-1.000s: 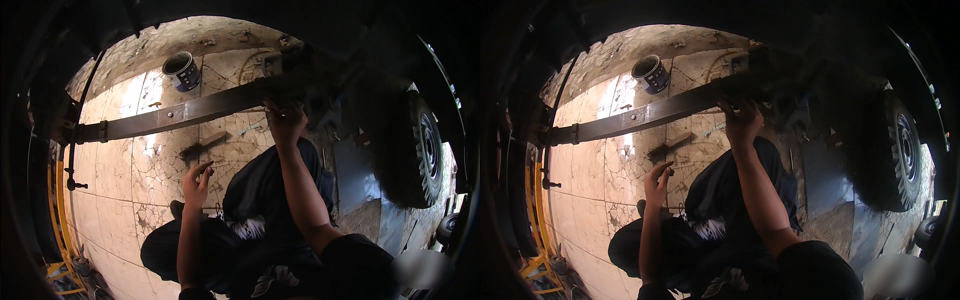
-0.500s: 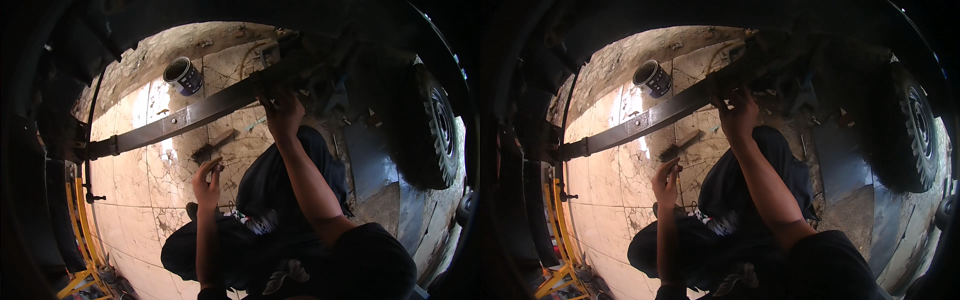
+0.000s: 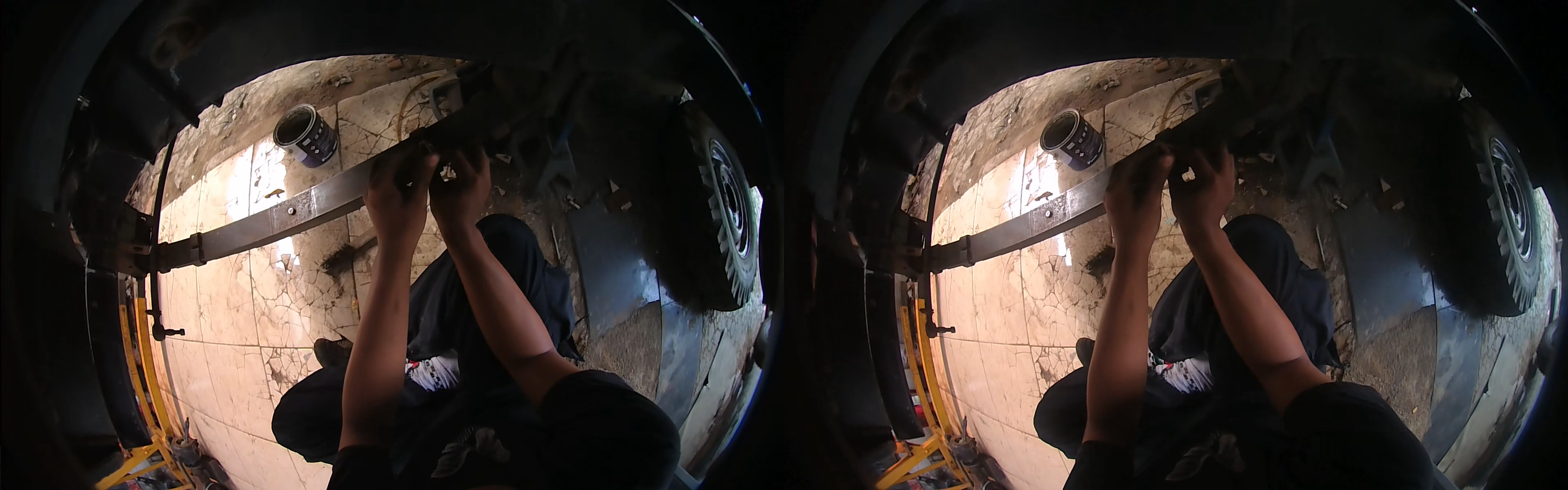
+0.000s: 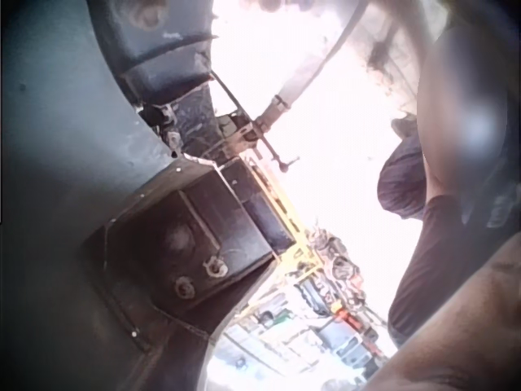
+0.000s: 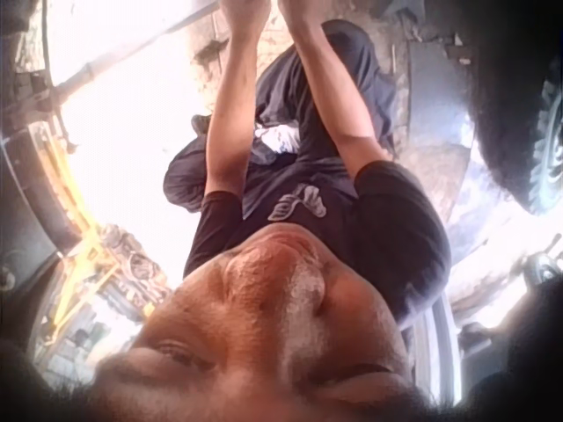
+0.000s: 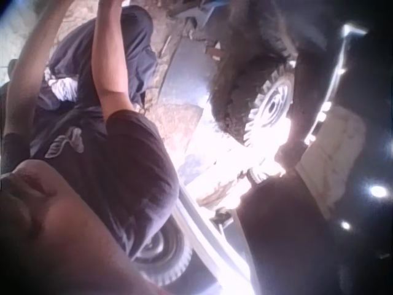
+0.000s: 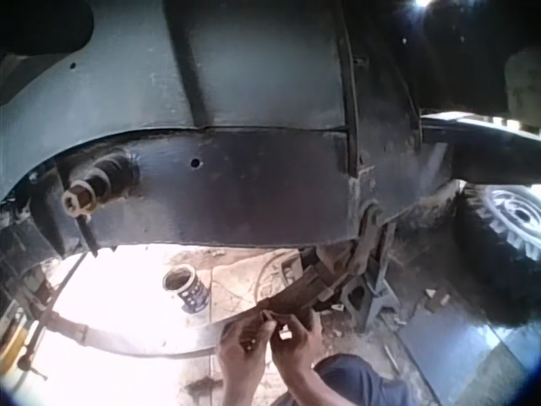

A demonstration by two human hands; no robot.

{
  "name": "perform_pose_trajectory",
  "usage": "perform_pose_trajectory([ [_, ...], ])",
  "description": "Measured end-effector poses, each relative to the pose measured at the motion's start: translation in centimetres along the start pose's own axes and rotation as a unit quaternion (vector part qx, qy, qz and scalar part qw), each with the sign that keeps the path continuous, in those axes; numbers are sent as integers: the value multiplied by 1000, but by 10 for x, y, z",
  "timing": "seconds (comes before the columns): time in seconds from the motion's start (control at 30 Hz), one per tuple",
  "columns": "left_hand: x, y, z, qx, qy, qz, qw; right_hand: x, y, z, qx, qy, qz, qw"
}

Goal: The person scrubs a metal undercarriage beam with a wire brush, then wipes the surface with a cloth. They continue scrubbing and wiping the same area repeatedly.

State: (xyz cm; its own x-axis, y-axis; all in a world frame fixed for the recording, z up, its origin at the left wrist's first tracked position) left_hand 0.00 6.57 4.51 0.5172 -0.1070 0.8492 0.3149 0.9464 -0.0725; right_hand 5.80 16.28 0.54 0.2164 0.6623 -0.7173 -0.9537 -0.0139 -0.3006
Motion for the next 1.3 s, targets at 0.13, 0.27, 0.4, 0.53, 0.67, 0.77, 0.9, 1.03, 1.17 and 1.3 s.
perform_pose_trajectory([
  [0.13, -8, 10, 9, -3, 2, 110, 994, 4, 5, -2, -28, 28, 4, 999],
  [0.27, 1, 17, 13, -13, 25, 119, 992, 5, 2, 0, -13, 5, 13, 1000],
  [0.4, 1, 16, 24, -22, -23, 92, 995, 2, 3, -1, -14, 20, 13, 1000],
  [0.53, -23, -7, 39, 20, 21, 102, 994, 8, -4, 6, -72, 77, 132, 986],
  [0.67, -12, -6, 32, 87, 98, -12, 991, 25, -6, 11, -18, 213, 259, 942],
  [0.77, -22, -9, 5, -88, 116, 169, 975, 20, -10, 19, -13, 215, 265, 940],
  [0.9, -31, -5, -15, -138, 141, 167, 966, 15, -4, 8, -30, 217, 292, 931],
  [1.03, -26, 2, -13, -213, 85, 162, 960, 15, -7, 10, -15, 230, 280, 932],
  [1.17, -16, 14, -13, -218, 16, 101, 971, 15, -10, 5, 40, 232, 280, 931],
  [1.3, -14, 14, -17, -207, 127, 221, 945, 28, -2, 1, 130, 236, 285, 920],
])
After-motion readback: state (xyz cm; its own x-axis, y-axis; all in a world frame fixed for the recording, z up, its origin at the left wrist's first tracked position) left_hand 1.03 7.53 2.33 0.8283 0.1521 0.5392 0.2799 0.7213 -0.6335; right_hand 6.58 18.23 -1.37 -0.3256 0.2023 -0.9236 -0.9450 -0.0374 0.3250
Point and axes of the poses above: each hand's wrist, its own z-axis towards the middle knuckle, its own y-axis out of the palm, x = y × z, the point moved 3 cm from there along z, towards the middle knuckle, and after that the axes turned 13 degrees about -z, right-handed, at the moved point
